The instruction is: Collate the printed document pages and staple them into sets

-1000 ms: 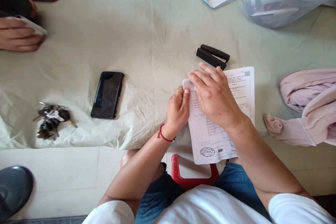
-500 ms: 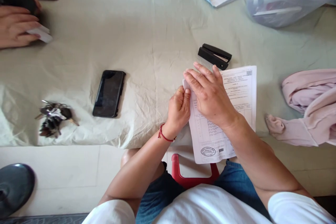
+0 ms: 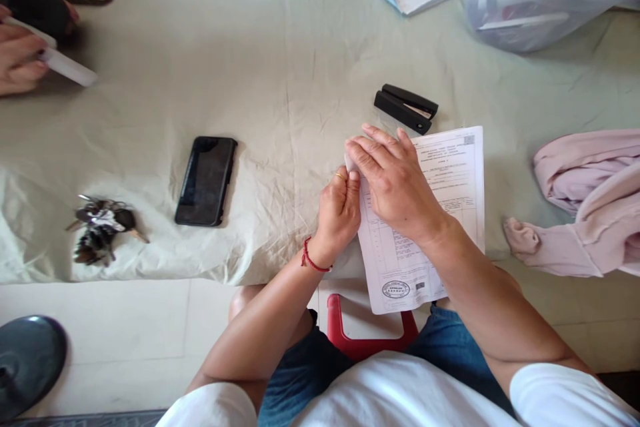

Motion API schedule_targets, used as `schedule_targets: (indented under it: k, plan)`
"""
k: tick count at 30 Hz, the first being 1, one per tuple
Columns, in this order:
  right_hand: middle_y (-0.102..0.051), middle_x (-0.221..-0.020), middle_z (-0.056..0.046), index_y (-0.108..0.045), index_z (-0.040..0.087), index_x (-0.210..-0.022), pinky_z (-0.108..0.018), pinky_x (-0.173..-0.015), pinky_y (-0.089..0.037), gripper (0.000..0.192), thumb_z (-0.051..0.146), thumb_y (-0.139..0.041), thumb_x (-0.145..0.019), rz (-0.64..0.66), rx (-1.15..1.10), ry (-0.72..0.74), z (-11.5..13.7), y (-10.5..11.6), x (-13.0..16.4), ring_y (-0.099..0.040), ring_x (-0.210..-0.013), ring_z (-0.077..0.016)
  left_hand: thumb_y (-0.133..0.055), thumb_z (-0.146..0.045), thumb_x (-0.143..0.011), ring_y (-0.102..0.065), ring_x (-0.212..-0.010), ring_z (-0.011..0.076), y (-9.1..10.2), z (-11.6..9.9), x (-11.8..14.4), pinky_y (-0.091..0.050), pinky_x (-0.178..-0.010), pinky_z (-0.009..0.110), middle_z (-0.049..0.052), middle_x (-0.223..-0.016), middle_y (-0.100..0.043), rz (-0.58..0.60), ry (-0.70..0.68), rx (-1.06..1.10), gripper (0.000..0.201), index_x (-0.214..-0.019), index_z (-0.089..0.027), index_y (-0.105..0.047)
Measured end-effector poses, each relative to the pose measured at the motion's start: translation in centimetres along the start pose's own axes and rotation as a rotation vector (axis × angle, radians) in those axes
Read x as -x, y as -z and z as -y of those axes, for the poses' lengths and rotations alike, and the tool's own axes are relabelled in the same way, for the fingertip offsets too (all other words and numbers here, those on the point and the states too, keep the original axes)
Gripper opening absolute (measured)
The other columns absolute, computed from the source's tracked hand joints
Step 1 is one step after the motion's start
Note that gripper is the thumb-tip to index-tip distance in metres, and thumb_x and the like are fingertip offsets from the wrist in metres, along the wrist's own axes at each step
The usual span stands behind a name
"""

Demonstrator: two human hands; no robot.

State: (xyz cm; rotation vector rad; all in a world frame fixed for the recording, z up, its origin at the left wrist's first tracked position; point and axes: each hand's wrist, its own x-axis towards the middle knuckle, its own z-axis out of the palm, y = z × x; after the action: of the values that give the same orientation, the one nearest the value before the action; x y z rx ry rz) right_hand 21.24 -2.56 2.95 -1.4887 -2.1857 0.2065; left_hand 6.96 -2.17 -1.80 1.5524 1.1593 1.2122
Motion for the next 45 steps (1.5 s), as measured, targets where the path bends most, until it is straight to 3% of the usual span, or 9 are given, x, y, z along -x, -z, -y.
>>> schedule_targets:
  k: [7, 13, 17, 21, 25, 30, 34, 40, 45]
  plan:
    - [-0.084, -0.118, -0.007, -0.082, 0.031, -0.123, -0.059, -0.125, -0.047, 0.034, 0.031, -0.049, -0.114, -0.032, -0.165, -0.076, -0.8, 2.1, -0.7, -0.060, -0.147, -0.0339, -0.045, -0.076, -0.110, -0.034, -0.053, 0.0129, 0.1, -1.2, 0.1, -0.026, -0.053, 0.036, -0.005, -0.064, -0.039, 0.060, 0.000, -0.023, 0.058, -0.080, -0.027, -0.040]
    - [-0.082, -0.112, -0.005, -0.085, 0.031, -0.107, -0.052, -0.116, -0.050, 0.033, 0.030, -0.052, -0.112, -0.028, -0.190, -0.082, -1.4, 2.2, -1.1, -0.067, -0.129, -0.0305, -0.047, -0.076, -0.110, -0.032, -0.053, 0.0126, 0.1, -1.4, 0.1, -0.026, -0.052, 0.035, -0.005, -0.062, -0.038, 0.069, 0.015, -0.018, 0.060, -0.077, -0.027, -0.036]
    - [-0.082, -0.107, -0.005, -0.084, 0.029, -0.102, -0.049, -0.110, -0.053, 0.030, 0.029, -0.054, -0.109, -0.010, -0.204, -0.105, -1.6, 1.9, -1.6, -0.068, -0.119, -0.0289, -0.053, -0.069, -0.110, -0.035, -0.059, 0.0127, 0.4, -1.4, -0.2, -0.031, -0.055, 0.032, -0.004, -0.065, -0.042, 0.116, 0.089, 0.018, 0.055, -0.078, -0.025, -0.045]
    - [-0.081, -0.117, -0.008, -0.083, 0.024, -0.108, -0.046, -0.106, -0.056, 0.028, 0.032, -0.056, -0.109, 0.001, -0.180, -0.134, -3.9, 3.4, -3.3, -0.071, -0.113, -0.0279, -0.062, -0.063, -0.107, -0.039, -0.063, 0.0131, 0.9, -1.2, -0.5, -0.034, -0.057, 0.030, -0.002, -0.070, -0.048, 0.151, 0.286, 0.198, 0.050, -0.079, -0.023, -0.053]
    - [-0.078, -0.132, -0.011, -0.082, 0.024, -0.126, -0.050, -0.109, -0.056, 0.033, 0.037, -0.058, -0.108, 0.000, 0.016, -0.325, -8.7, 6.1, -6.0, -0.071, -0.122, -0.0323, -0.066, -0.056, -0.105, -0.045, -0.063, 0.0126, 1.4, -1.3, -0.7, -0.037, -0.057, 0.028, -0.001, -0.073, -0.055, 0.175, 0.450, 0.352, 0.042, -0.083, -0.022, -0.059]
    - [-0.079, -0.133, -0.017, -0.076, 0.017, -0.142, -0.050, -0.107, -0.057, 0.049, 0.040, -0.074, -0.099, 0.307, 0.140, -0.508, -13.1, 7.1, -9.0, -0.073, -0.119, -0.0350, -0.069, -0.051, -0.103, -0.049, -0.060, 0.0129, 1.8, -1.7, -0.8, -0.036, -0.053, 0.027, 0.000, -0.069, -0.057, 0.215, 0.514, 0.325, 0.039, -0.079, -0.022, -0.059]
    - [-0.082, -0.122, -0.015, -0.080, 0.018, -0.131, -0.042, -0.095, -0.058, 0.045, 0.042, -0.083, -0.094, 0.483, 0.167, -0.595, -12.5, 6.0, -10.2, -0.076, -0.109, -0.0315, -0.071, -0.050, -0.101, -0.051, -0.059, 0.0144, 1.6, -1.6, -1.2, -0.036, -0.050, 0.027, 0.001, -0.067, -0.057, 0.237, 0.516, 0.295, 0.039, -0.076, -0.023, -0.058]
    - [-0.084, -0.104, -0.009, -0.077, 0.021, -0.131, -0.038, -0.084, -0.060, 0.047, 0.040, -0.089, -0.090, 0.497, -0.128, -0.740, -9.8, 4.1, -10.8, -0.079, -0.093, -0.0261, -0.069, -0.047, -0.103, -0.055, -0.061, 0.0153, 1.5, -1.6, -1.5, -0.040, -0.052, 0.028, 0.002, -0.070, -0.060, 0.253, 0.529, 0.305, 0.036, -0.078, -0.022, -0.060]
    - [-0.082, -0.092, -0.008, -0.079, 0.023, -0.108, -0.043, -0.083, -0.063, 0.028, 0.033, -0.091, -0.085, 0.443, -0.172, -0.762, -8.5, 3.2, -10.5, -0.078, -0.087, -0.0287, -0.068, -0.047, -0.105, -0.060, -0.064, 0.0172, 1.7, -1.6, -1.3, -0.044, -0.055, 0.029, 0.003, -0.071, -0.063, 0.298, 0.524, 0.360, 0.034, -0.083, -0.022, -0.063]
